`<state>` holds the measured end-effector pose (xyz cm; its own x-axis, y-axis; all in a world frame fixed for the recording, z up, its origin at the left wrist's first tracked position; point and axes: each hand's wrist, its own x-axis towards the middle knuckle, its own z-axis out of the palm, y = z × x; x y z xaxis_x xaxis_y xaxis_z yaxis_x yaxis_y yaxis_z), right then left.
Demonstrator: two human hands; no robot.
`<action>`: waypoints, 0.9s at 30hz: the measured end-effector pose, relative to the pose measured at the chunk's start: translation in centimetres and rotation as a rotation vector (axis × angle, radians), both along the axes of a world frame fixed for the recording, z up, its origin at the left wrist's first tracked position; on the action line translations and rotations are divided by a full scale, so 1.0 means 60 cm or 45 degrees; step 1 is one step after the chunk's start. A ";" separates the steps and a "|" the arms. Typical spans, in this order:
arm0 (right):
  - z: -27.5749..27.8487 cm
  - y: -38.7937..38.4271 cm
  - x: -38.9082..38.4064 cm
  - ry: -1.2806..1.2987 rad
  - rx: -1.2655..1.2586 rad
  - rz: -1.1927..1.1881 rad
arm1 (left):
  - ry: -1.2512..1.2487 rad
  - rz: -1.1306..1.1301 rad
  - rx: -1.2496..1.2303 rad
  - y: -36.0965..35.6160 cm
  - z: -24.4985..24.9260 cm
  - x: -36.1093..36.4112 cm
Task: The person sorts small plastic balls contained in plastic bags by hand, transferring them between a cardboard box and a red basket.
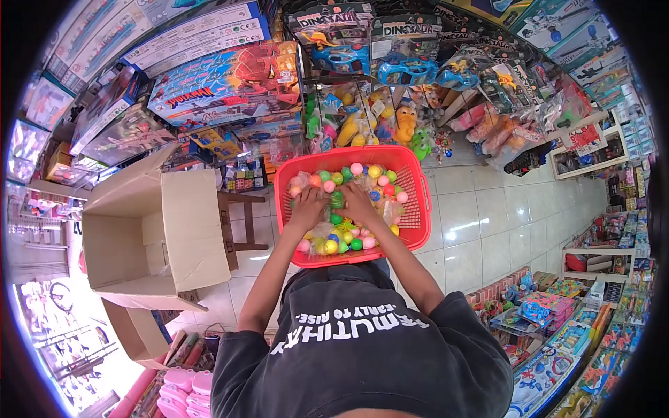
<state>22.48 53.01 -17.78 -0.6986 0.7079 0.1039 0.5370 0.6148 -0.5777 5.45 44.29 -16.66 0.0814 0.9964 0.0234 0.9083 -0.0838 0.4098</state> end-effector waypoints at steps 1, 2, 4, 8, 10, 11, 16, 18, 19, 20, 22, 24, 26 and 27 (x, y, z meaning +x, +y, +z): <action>0.009 -0.007 -0.006 -0.002 0.006 -0.003 | 0.024 -0.006 -0.028 0.001 -0.006 0.000; 0.017 -0.015 -0.012 -0.121 0.073 -0.047 | 0.047 -0.012 -0.057 0.001 -0.012 0.001; 0.021 -0.018 -0.018 -0.240 0.141 -0.093 | 0.092 -0.016 -0.076 0.003 -0.016 0.001; 0.011 -0.017 -0.018 -0.266 0.037 -0.075 | 0.124 -0.007 -0.110 0.005 -0.011 0.004; 0.011 -0.015 -0.014 -0.210 0.008 -0.062 | 0.099 0.001 -0.102 0.006 -0.013 0.001; 0.012 -0.014 -0.008 -0.145 0.006 -0.063 | 0.071 0.007 -0.099 0.005 -0.013 0.000; 0.012 -0.006 -0.002 -0.148 -0.043 -0.076 | 0.020 0.002 -0.082 0.005 -0.012 -0.004; 0.014 -0.005 -0.002 -0.029 0.083 -0.078 | 0.000 -0.006 -0.068 0.006 -0.008 -0.007; 0.016 -0.002 -0.002 -0.029 0.085 -0.076 | -0.045 -0.010 -0.028 0.006 -0.006 -0.009; 0.018 0.003 0.000 0.050 0.083 -0.078 | -0.091 -0.013 0.010 0.006 -0.004 -0.010; 0.033 0.012 0.007 0.124 0.079 -0.081 | -0.170 0.011 0.006 0.006 0.004 -0.013; 0.053 0.020 0.015 0.288 -0.187 -0.052 | -0.249 0.035 0.003 0.005 0.014 -0.013; 0.075 0.019 0.021 0.368 -0.285 -0.088 | -0.267 0.057 0.071 0.002 0.027 -0.013; 0.079 0.020 0.023 0.450 -0.383 -0.124 | -0.268 0.059 0.069 0.000 0.036 -0.012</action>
